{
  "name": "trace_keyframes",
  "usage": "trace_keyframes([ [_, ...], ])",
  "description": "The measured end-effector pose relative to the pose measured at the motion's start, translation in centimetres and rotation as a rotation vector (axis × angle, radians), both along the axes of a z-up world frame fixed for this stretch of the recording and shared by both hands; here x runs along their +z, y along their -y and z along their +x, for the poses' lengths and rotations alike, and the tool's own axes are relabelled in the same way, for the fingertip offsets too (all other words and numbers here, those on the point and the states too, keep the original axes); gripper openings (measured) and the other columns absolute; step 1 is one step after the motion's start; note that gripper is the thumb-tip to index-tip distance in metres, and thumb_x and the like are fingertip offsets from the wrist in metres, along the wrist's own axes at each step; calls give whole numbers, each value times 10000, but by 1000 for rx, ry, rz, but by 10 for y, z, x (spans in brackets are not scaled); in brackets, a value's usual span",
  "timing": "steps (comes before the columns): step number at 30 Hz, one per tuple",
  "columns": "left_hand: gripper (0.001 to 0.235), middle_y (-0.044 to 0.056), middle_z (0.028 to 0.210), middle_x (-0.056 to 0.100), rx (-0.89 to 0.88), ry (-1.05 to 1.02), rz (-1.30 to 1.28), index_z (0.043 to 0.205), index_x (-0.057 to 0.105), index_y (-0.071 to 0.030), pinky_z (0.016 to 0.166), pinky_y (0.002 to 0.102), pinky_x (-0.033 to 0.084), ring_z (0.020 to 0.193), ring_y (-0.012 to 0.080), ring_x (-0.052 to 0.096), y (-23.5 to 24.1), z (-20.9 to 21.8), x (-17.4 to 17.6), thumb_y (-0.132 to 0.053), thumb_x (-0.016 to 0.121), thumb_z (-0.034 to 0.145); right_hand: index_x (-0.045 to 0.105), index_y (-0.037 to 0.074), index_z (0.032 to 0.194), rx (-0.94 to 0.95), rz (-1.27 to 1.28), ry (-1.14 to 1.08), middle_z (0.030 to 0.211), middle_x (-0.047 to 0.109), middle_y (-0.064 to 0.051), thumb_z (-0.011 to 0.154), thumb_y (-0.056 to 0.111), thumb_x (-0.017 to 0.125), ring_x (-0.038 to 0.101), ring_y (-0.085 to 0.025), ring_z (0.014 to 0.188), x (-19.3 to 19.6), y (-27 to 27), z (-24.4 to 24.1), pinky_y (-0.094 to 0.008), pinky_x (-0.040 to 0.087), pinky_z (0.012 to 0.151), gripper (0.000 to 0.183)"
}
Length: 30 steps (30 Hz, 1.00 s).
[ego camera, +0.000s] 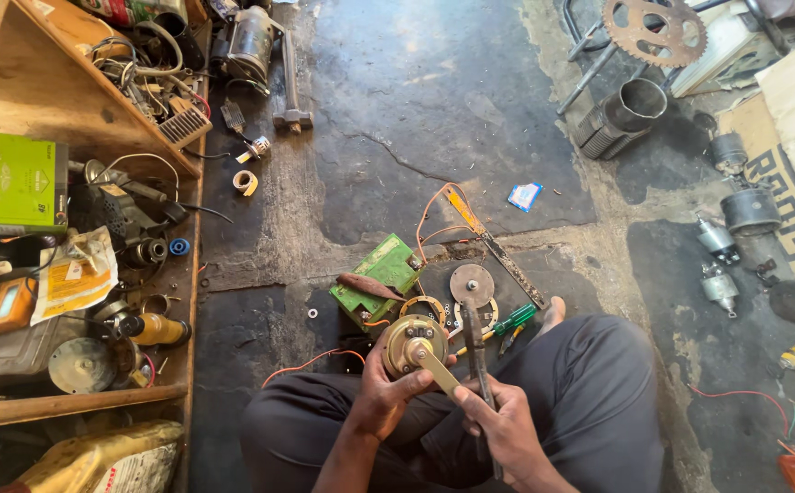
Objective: The person sits on the floor and disassembles a circular electrical component, likely a starter motor. They use a wrench and pliers to remove parts, inspect the internal mechanism, and manipulate small components with their hands.
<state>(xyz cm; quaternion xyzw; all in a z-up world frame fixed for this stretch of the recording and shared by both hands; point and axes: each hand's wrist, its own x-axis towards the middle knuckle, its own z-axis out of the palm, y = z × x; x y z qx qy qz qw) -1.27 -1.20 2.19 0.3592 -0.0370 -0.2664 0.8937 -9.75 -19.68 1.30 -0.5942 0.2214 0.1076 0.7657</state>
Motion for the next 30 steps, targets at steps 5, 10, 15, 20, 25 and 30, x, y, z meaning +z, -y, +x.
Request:
trace_keyframes([
  [5, 988, 170, 1368, 596, 118, 221, 91, 1523, 340, -32, 1018, 491, 608, 1212, 269, 645, 12, -4, -10, -25, 920, 723, 747, -50, 965, -16, 51, -34, 647, 522, 2, 900, 227, 748, 462, -81, 568, -4, -2, -6, -258, 397, 511, 284],
  [10, 1191, 188, 1299, 593, 204, 221, 65, 1590, 109, -188, 971, 484, 624, 1146, 279, 674, 20, -12, -11, -6, 903, 721, 744, -60, 982, -32, 114, -42, 676, 541, 1, 898, 230, 751, 475, -76, 591, -10, 2, -10, -260, 410, 521, 302],
  [15, 1073, 181, 1331, 585, 170, 194, 120, 1566, 210, -116, 974, 469, 622, 1158, 291, 677, 22, -10, -9, 49, 865, 733, 736, -66, 983, -24, 117, -61, 693, 558, -7, 908, 212, 744, 500, -81, 606, -15, 4, -12, -262, 435, 528, 288],
  [20, 970, 203, 1245, 607, 243, 135, 92, 1537, 280, -90, 865, 482, 641, 1000, 344, 722, 4, 0, -5, 49, 800, 730, 721, -71, 1003, -106, 142, -79, 712, 604, -45, 933, 191, 705, 554, -109, 630, -24, 10, -11, -259, 463, 558, 272],
  [25, 869, 182, 1227, 589, 417, 125, 3, 1515, 356, -46, 864, 532, 637, 1039, 313, 701, -29, 10, 7, 64, 748, 748, 692, -77, 1041, -243, 204, -61, 778, 603, -50, 943, 165, 675, 579, -135, 690, -21, 34, -4, -290, 483, 600, 261],
  [30, 845, 145, 1243, 588, 446, 91, 75, 1468, 352, -69, 876, 532, 649, 1054, 269, 693, -25, 12, 10, 105, 712, 724, 671, -69, 1062, -286, 343, -5, 824, 605, -60, 950, 133, 650, 598, -144, 761, -21, 37, -3, -326, 496, 627, 233],
])
